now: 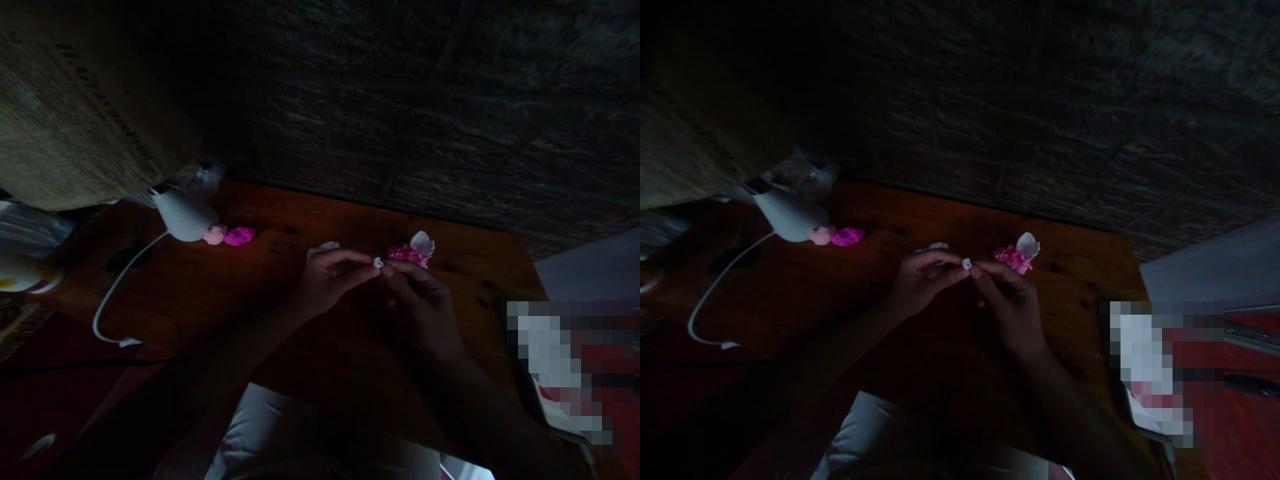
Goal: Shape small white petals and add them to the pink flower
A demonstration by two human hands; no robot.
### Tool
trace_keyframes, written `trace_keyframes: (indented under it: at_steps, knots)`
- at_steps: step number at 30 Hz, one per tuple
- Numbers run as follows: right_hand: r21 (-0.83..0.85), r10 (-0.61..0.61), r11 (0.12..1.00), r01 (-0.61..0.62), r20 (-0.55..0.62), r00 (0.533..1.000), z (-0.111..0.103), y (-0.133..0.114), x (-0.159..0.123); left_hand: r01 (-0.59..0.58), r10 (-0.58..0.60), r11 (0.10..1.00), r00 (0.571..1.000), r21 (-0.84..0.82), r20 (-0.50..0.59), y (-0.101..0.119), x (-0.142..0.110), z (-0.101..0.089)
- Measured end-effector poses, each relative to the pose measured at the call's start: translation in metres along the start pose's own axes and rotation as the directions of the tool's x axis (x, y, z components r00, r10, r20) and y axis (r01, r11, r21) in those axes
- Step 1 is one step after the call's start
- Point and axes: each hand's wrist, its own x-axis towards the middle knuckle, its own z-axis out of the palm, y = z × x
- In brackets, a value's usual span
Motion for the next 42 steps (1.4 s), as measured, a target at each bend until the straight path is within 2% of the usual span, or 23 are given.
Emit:
trace_keyframes:
  at_steps: [6, 17, 29, 36, 42]
  knots:
    - [0.023, 0.023, 0.999, -0.023, 0.008, 1.000, 0.000, -0.001, 0.000, 0.024, -0.024, 0.999, 1.000, -0.036, 0.006, -0.002, 0.000, 0.000]
    - [0.047, -0.012, 0.999, 0.011, 0.014, 1.000, 0.000, 0.004, 0.000, 0.196, -0.192, 0.975, 0.980, -0.107, 0.047, -0.003, 0.001, -0.001]
    - [0.020, -0.090, 0.996, 0.089, 0.061, 0.994, 0.004, 0.004, -0.005, 0.103, -0.105, 0.994, 0.994, -0.044, -0.040, -0.001, 0.001, 0.001]
    - [0.046, -0.119, 0.992, 0.116, 0.081, 0.990, 0.004, 0.009, -0.007, 0.133, -0.134, 0.990, 0.991, -0.047, -0.008, 0.004, 0.000, 0.001]
    - [0.014, -0.080, 0.997, 0.080, 0.012, 0.997, 0.004, 0.004, -0.004, 0.147, -0.147, 0.979, 0.989, -0.143, 0.010, 0.000, 0.000, 0.001]
